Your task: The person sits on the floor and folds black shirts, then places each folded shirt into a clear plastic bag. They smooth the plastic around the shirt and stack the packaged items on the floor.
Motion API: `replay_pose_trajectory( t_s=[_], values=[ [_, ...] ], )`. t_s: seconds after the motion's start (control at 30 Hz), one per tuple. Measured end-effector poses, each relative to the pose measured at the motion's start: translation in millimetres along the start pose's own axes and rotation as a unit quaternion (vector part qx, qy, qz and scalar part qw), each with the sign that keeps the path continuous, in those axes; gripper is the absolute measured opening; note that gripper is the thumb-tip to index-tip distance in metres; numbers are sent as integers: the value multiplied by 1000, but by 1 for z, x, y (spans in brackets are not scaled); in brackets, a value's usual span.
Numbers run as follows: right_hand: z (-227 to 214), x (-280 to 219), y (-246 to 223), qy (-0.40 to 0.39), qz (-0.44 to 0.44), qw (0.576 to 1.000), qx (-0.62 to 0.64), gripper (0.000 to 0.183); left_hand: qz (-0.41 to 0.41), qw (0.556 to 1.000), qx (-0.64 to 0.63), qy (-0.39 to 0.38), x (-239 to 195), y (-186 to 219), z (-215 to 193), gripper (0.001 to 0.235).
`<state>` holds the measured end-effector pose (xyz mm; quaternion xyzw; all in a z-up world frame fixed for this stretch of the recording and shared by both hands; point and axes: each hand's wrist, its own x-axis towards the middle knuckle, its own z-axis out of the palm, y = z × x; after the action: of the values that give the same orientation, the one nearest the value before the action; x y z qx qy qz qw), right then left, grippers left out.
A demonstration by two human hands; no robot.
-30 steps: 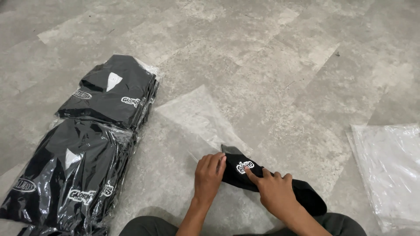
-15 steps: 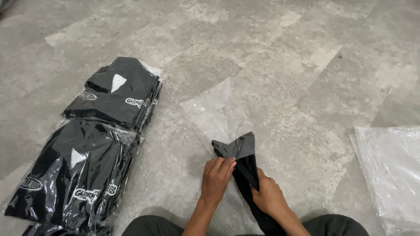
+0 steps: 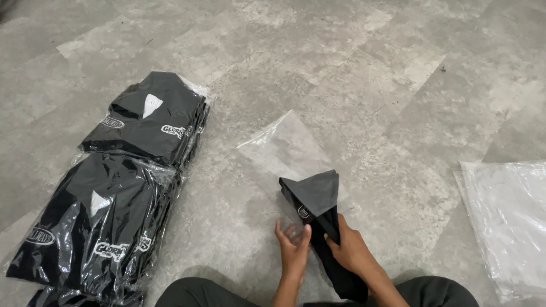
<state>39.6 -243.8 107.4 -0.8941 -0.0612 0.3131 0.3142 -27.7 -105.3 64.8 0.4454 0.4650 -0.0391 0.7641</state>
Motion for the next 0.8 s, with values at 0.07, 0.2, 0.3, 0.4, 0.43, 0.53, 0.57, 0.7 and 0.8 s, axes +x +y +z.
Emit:
replay_pose_trajectory(
  t_s=[0.07,0.2,0.3,0.4,0.43,0.53,0.57,0.7,0.8],
  values=[
    [-2,1,3,-5,12,1000,9,58,18,1000,8,-24,14,-21,-1,106],
    [-8,-4,-7,-30,81,994,67,48,58,995,64,-50,21,-31,-7,67],
    [-9,-5,-8,-27,81,993,87,79,65,996,43,-42,28,-38,-8,64],
    [-14,-14,-21,-88,128,985,78,138,87,994,55,-42,26,-36,-8,62],
    [-12,-14,-22,-88,127,985,78,138,87,994,55,-42,24,-33,-9,62],
    [-10,-15,-18,-90,104,986,88,126,98,993,57,-43,26,-35,-10,62],
    [-9,-13,-15,-64,100,988,96,112,111,992,48,-35,35,-42,-11,62],
    [-8,-14,-14,19,71,994,77,99,214,966,138,44,51,-63,-16,43],
    [-9,-16,-36,46,81,996,10,99,256,942,213,46,55,-72,-20,48]
  ],
)
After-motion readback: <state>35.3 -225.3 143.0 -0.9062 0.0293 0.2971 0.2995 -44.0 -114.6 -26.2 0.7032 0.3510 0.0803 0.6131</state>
